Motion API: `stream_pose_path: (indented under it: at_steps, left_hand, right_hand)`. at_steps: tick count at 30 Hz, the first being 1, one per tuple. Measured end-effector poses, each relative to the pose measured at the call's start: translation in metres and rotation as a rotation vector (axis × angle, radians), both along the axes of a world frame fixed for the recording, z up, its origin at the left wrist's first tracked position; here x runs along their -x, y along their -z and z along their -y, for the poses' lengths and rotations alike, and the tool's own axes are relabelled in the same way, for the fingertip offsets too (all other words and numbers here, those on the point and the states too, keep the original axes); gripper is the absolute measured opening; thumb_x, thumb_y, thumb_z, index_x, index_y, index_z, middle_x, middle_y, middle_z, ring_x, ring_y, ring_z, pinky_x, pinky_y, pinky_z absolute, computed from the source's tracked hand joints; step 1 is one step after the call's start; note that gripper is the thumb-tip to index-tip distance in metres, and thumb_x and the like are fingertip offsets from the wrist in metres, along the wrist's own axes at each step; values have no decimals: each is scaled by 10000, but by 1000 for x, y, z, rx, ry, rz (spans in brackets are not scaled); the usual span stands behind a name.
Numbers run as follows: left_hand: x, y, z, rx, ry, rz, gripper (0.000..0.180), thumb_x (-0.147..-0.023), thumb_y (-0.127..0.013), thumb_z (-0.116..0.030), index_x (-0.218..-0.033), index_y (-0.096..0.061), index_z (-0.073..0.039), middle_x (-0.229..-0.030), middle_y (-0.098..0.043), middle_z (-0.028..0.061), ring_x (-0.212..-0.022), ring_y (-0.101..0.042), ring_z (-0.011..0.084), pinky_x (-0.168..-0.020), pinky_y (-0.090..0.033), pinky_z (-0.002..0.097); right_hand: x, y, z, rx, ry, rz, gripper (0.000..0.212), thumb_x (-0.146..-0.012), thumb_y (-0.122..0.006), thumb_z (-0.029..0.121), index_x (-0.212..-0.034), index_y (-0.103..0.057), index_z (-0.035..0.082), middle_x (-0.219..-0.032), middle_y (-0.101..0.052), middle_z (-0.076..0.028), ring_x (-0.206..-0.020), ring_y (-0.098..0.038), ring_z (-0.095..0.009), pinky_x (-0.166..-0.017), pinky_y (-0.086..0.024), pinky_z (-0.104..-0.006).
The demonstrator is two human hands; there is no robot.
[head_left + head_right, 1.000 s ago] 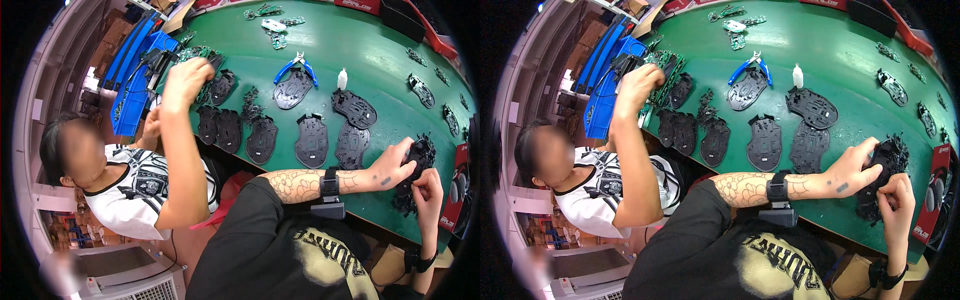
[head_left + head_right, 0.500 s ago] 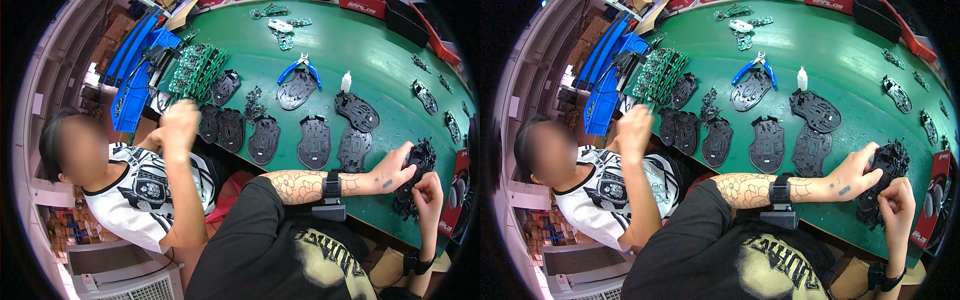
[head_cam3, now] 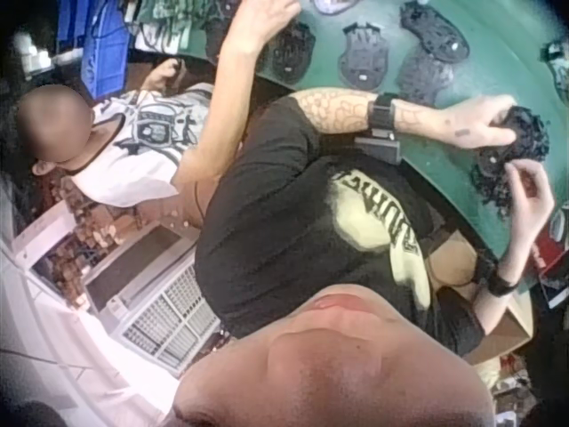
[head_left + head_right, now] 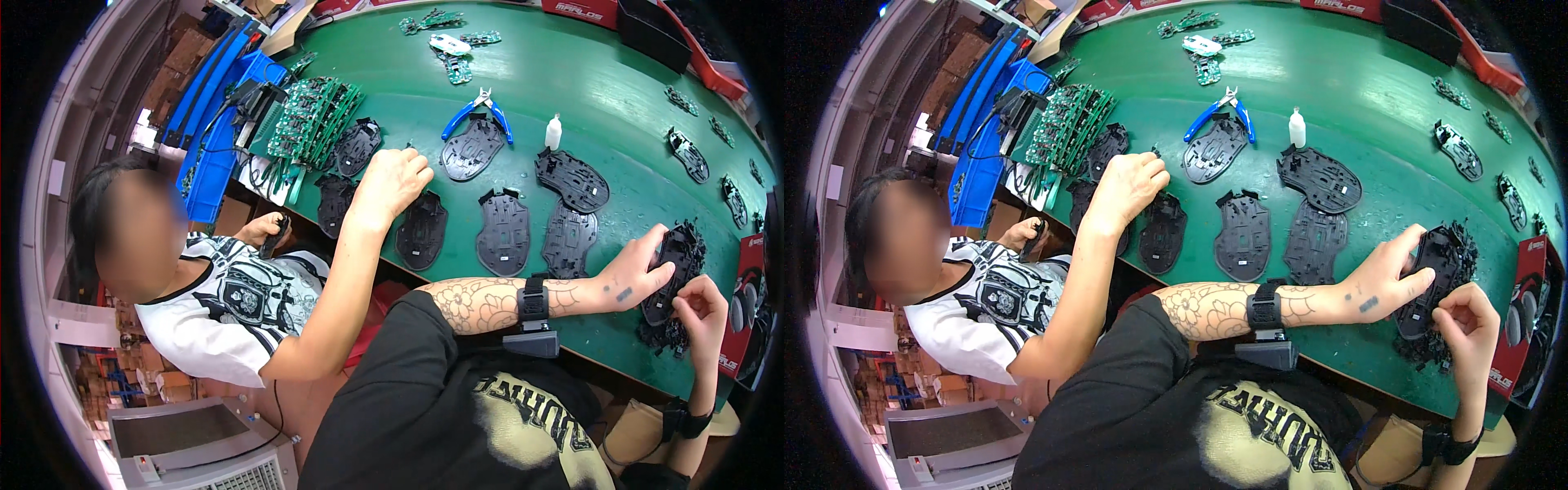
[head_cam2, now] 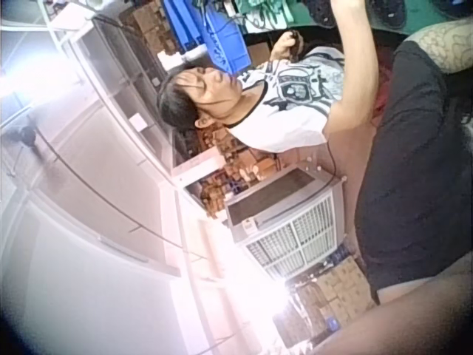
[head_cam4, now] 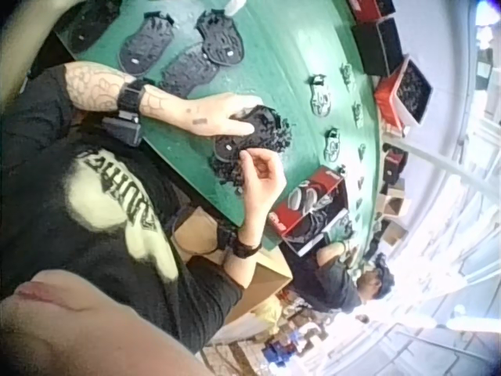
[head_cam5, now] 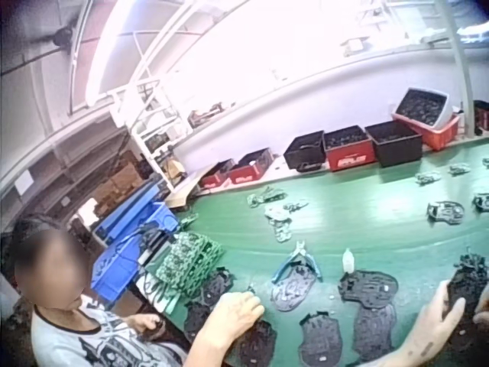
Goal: The person assembles small electronic components by hand at a green workbench. They pick up black plastic casings and insert small black parts into them, occasionally reaching into a cardboard box for more components. The person also handles green circuit boards and places them on the table.
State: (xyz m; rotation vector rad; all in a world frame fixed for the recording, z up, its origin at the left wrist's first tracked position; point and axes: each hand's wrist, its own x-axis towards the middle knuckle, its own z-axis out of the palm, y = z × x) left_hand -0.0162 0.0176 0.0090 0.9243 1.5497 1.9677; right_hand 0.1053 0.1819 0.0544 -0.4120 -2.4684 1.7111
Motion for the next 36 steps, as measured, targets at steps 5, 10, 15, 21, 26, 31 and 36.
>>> stream_pose_path:
  at_steps: [5,10,15,21,26,31,36]
  left_hand:
    - [-1,-10,6,-14,45,131,313,-858,-595,-149,-1044,-408,21,-652,-484,80,-594,-421,124,-544,-388,347]
    - [1,7,0,-54,70,109,333,-897,-574,-153,-1133,-405,12,-757,-569,63,-625,-492,77,-539,-414,277]
    - [5,7,1,21,101,72,352,-916,-566,-158,-1179,-396,2,-807,-613,59,-637,-536,55,-526,-428,245]
    - [5,7,1,-21,103,115,375,-920,-574,-182,-1191,-380,-9,-757,-593,52,-550,-493,50,-449,-385,240]
    - [5,3,3,-9,107,79,393,-922,-583,-207,-1198,-377,-19,-719,-577,40,-506,-487,58,-415,-373,236]
    - [3,3,6,-11,119,94,394,-918,-579,-208,-1203,-378,-23,-700,-564,37,-487,-490,68,-410,-387,233]
    - [2,6,3,-5,126,102,410,-916,-561,-185,-1246,-383,-20,-738,-596,49,-523,-525,72,-429,-417,240]
  right_hand:
    - [2,-5,-43,-330,128,55,57,-905,-598,66,-890,-614,13,-798,-571,26,-639,-496,-30,-566,-397,-185]
    - [-5,15,-78,-821,41,-79,130,-832,-617,-1,-960,-600,-21,-819,-554,-70,-712,-538,-162,-654,-430,-291]
    - [-9,29,-91,-811,51,22,157,-757,-651,-27,-907,-606,-37,-804,-575,-103,-714,-560,-207,-675,-452,-306]
    - [-9,35,-88,-680,37,65,95,-737,-659,-27,-818,-612,-39,-759,-582,-111,-678,-568,-212,-657,-460,-311]
    - [-4,30,-84,-732,39,56,70,-768,-645,-17,-805,-596,-50,-751,-579,-111,-675,-569,-216,-655,-453,-305]
    - [2,18,-65,-696,117,-25,82,-821,-634,14,-832,-593,-56,-743,-570,-100,-690,-563,-189,-660,-445,-295]
    - [1,11,-53,-621,70,-66,89,-828,-638,24,-852,-602,-54,-744,-567,-95,-703,-561,-167,-668,-442,-289]
